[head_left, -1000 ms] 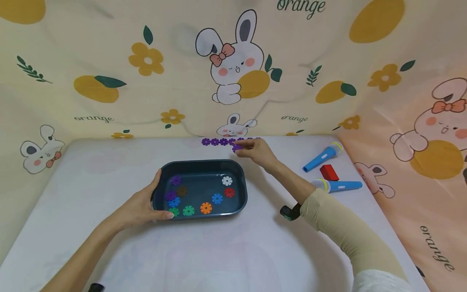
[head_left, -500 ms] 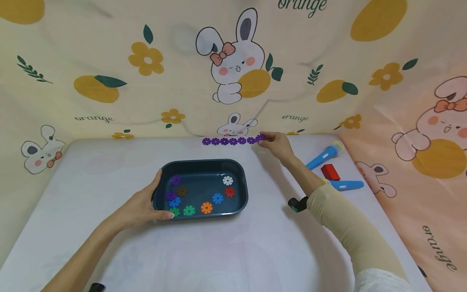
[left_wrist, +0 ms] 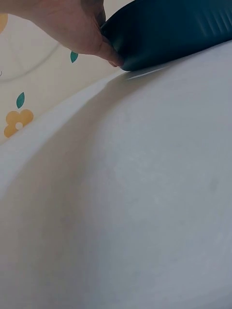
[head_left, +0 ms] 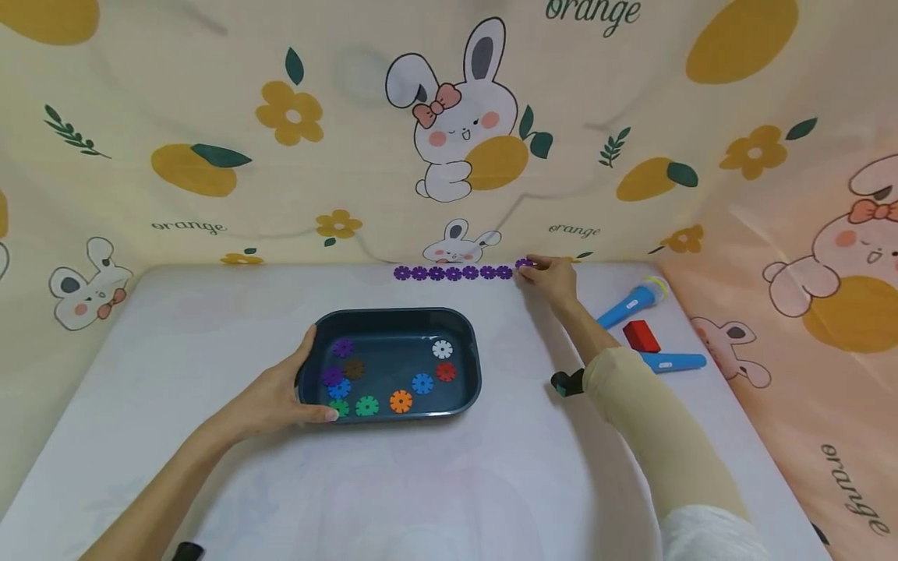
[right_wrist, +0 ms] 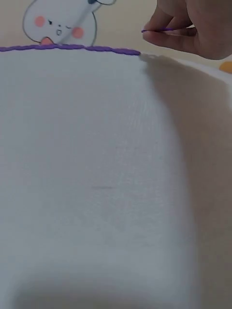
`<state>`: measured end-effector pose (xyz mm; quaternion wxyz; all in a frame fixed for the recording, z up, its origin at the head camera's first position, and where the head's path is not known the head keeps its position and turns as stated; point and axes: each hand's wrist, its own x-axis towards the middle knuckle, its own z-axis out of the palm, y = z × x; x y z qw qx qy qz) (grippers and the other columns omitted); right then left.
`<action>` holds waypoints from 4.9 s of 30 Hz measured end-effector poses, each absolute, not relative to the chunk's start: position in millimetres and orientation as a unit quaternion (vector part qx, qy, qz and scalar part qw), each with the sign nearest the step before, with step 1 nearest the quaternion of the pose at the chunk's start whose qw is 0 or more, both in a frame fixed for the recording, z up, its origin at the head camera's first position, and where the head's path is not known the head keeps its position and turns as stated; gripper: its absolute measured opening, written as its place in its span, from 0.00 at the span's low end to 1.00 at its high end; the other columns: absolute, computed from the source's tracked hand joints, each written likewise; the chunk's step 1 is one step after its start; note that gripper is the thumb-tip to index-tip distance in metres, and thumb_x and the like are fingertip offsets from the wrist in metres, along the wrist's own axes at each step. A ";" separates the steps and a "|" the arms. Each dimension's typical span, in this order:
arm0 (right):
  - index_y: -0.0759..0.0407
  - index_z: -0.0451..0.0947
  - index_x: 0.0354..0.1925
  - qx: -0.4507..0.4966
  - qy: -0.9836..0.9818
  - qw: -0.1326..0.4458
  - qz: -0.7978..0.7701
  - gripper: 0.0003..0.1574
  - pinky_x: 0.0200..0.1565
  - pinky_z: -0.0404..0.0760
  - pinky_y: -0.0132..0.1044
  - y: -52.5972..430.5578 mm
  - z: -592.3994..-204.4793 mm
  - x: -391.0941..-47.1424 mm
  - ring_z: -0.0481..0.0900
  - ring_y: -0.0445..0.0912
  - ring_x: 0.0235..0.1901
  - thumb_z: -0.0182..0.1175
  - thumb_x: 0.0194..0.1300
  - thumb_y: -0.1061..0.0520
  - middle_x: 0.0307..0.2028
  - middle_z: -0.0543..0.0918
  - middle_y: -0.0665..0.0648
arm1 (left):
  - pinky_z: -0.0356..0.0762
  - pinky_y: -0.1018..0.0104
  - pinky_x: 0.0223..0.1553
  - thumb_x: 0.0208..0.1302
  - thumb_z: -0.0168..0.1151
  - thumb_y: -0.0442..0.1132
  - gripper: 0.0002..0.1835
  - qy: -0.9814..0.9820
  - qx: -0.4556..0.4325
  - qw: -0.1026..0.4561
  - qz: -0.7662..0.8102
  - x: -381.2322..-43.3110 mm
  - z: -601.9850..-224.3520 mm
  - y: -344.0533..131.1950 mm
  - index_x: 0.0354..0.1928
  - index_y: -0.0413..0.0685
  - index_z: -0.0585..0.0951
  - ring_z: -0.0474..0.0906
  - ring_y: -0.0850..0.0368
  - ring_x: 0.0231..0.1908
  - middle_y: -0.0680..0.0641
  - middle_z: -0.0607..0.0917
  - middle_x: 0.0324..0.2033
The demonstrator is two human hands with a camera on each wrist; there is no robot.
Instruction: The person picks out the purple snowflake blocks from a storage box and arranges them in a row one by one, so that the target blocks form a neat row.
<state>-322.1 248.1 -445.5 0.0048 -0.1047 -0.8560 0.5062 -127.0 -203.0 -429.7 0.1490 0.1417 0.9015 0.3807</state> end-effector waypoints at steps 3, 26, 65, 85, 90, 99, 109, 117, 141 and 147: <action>0.60 0.80 0.60 -0.120 -0.866 0.009 0.486 0.24 0.43 0.80 0.25 249.9 -448.4 -323.8 0.85 0.39 0.36 0.66 0.67 0.56 0.48 0.86 0.62 | 0.59 0.33 0.65 0.46 0.80 0.57 0.74 0.900 0.143 0.149 0.383 -126.7 -430.4 -202.9 0.79 0.46 0.33 0.53 0.27 0.70 0.28 0.51 0.74; 0.62 0.79 0.60 -0.135 -0.863 -0.035 0.486 0.26 0.28 0.80 0.23 254.9 -457.5 -332.1 0.83 0.35 0.20 0.67 0.66 0.55 0.25 0.88 0.51 | 0.58 0.32 0.65 0.48 0.79 0.56 0.73 0.897 0.152 0.147 0.387 -126.0 -429.0 -203.1 0.79 0.48 0.32 0.52 0.26 0.70 0.28 0.50 0.74; 0.63 0.84 0.51 0.168 -0.798 -0.062 0.576 0.15 0.50 0.83 0.43 126.9 -386.9 -251.5 0.85 0.55 0.43 0.65 0.67 0.58 0.45 0.87 0.60 | 0.55 0.32 0.66 0.48 0.79 0.54 0.73 0.892 0.157 0.151 0.396 -128.1 -426.2 -203.6 0.78 0.51 0.30 0.50 0.27 0.71 0.29 0.49 0.75; 0.60 0.86 0.47 0.306 -0.815 -0.157 0.467 0.11 0.41 0.82 0.28 38.9 -424.0 -217.2 0.84 0.36 0.36 0.65 0.66 0.62 0.40 0.89 0.52 | 0.56 0.31 0.65 0.51 0.78 0.54 0.72 0.888 0.146 0.161 0.405 -128.3 -430.8 -204.1 0.78 0.52 0.29 0.51 0.26 0.70 0.27 0.50 0.74; 0.60 0.86 0.47 0.322 -0.818 -0.169 0.445 0.12 0.41 0.81 0.25 21.7 -437.8 -211.0 0.83 0.34 0.34 0.67 0.65 0.62 0.41 0.89 0.52 | 0.57 0.32 0.65 0.51 0.78 0.55 0.71 0.887 0.147 0.159 0.408 -128.9 -432.9 -204.7 0.78 0.53 0.29 0.52 0.26 0.71 0.27 0.50 0.74; 0.56 0.86 0.49 0.336 -0.841 -0.167 0.390 0.17 0.41 0.78 0.21 3.6 -451.9 -209.7 0.80 0.32 0.37 0.71 0.61 0.57 0.43 0.88 0.48 | 0.57 0.32 0.65 0.51 0.77 0.56 0.71 0.884 0.150 0.158 0.414 -129.2 -432.3 -206.0 0.78 0.54 0.29 0.52 0.27 0.71 0.27 0.50 0.74; 0.55 0.87 0.48 0.367 -0.857 -0.139 0.335 0.18 0.40 0.76 0.20 -4.2 -461.5 -202.4 0.78 0.33 0.38 0.73 0.59 0.56 0.43 0.85 0.48 | 0.57 0.32 0.65 0.52 0.78 0.53 0.71 0.881 0.152 0.158 0.419 -128.1 -432.7 -204.8 0.78 0.53 0.29 0.51 0.26 0.71 0.27 0.49 0.74; 0.55 0.86 0.47 0.383 -0.862 -0.119 0.311 0.16 0.40 0.74 0.20 -4.5 -462.1 -200.6 0.77 0.34 0.38 0.73 0.59 0.56 0.40 0.83 0.49 | 0.56 0.32 0.65 0.51 0.78 0.53 0.71 0.882 0.153 0.152 0.418 -129.3 -432.9 -204.4 0.78 0.53 0.29 0.51 0.26 0.71 0.27 0.50 0.73; 0.56 0.88 0.45 0.309 -0.809 -0.180 0.467 0.10 0.34 0.84 0.30 25.4 -435.6 -206.3 0.84 0.39 0.28 0.64 0.68 0.61 0.41 0.88 0.49 | 0.57 0.30 0.64 0.51 0.77 0.54 0.70 0.887 0.151 0.154 0.409 -126.0 -431.2 -205.0 0.79 0.51 0.31 0.52 0.25 0.70 0.26 0.51 0.73; 0.52 0.89 0.44 0.296 -0.814 -0.158 0.474 0.09 0.35 0.83 0.31 46.9 -419.1 -209.0 0.83 0.38 0.31 0.64 0.68 0.60 0.41 0.88 0.48 | 0.55 0.31 0.65 0.51 0.78 0.55 0.71 0.892 0.143 0.153 0.400 -125.3 -430.8 -204.4 0.79 0.53 0.31 0.51 0.26 0.70 0.27 0.50 0.73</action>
